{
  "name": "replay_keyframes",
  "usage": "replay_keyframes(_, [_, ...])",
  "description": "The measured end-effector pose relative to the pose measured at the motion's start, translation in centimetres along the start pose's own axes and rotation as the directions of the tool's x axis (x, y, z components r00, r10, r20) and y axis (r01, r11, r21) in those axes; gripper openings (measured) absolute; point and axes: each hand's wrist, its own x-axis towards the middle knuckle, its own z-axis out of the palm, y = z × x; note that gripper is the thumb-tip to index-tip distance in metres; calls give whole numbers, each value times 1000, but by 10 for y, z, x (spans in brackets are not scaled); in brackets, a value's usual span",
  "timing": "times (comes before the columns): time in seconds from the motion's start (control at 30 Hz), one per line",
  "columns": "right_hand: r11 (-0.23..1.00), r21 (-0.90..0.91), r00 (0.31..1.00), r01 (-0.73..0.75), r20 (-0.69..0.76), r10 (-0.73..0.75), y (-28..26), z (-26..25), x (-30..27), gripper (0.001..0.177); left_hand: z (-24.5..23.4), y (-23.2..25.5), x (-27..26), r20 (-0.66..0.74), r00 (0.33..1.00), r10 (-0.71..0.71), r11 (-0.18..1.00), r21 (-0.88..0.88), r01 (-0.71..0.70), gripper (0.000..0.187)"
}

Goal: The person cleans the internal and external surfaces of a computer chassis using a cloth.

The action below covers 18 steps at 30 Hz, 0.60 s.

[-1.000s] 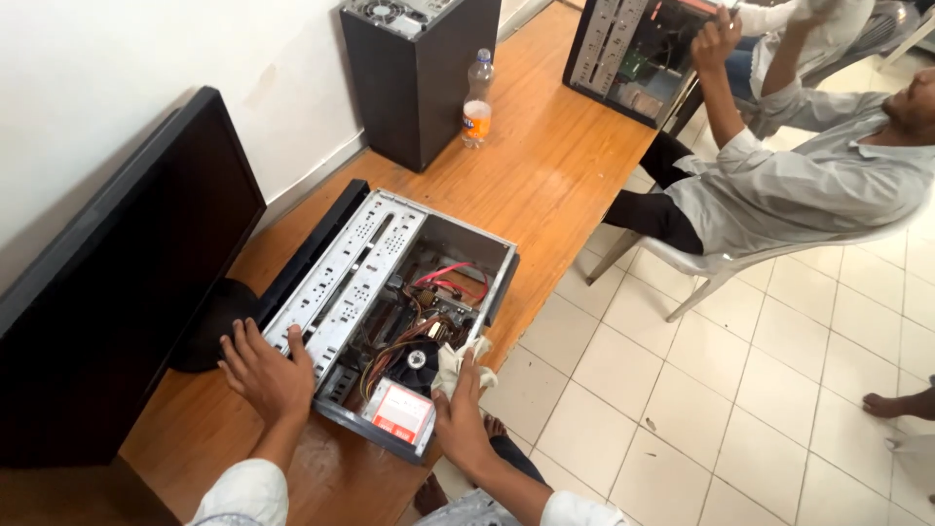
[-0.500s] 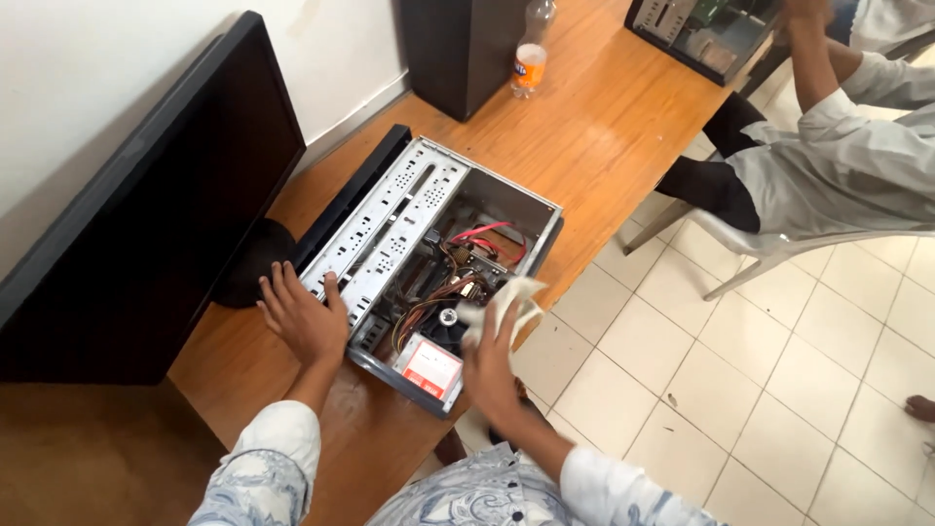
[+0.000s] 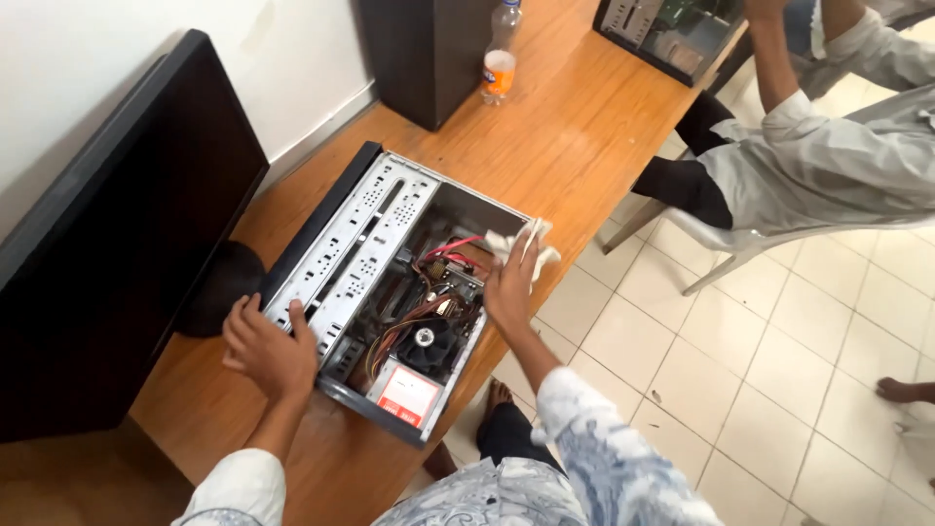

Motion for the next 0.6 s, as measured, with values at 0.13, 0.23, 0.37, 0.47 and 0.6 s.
replay_keyframes(0.13, [999,10,999,-45,16,45,7,-3,24,74,2,0,0,9,1000,-17,1000,11,17,56])
replay_keyframes(0.23, [997,-65,999,-33,-8,33,-6,-6,15,68,6,-1,3,0,1000,-21,1000,-14,21,55])
replay_keyframes(0.37, [997,-66,997,-44,67,48,-32,-23,-5,75,9,-7,-3,24,999,-27,1000,-1,27,54])
replay_keyframes(0.47, [999,-39,998,-24,61,26,-27,-19,1,72,11,-8,-2,42,999,-32,999,-1,32,55])
replay_keyframes(0.6, [999,-35,997,-21,71,23,-19,-16,11,72,12,-12,-4,51,998,-37,999,1,37,56])
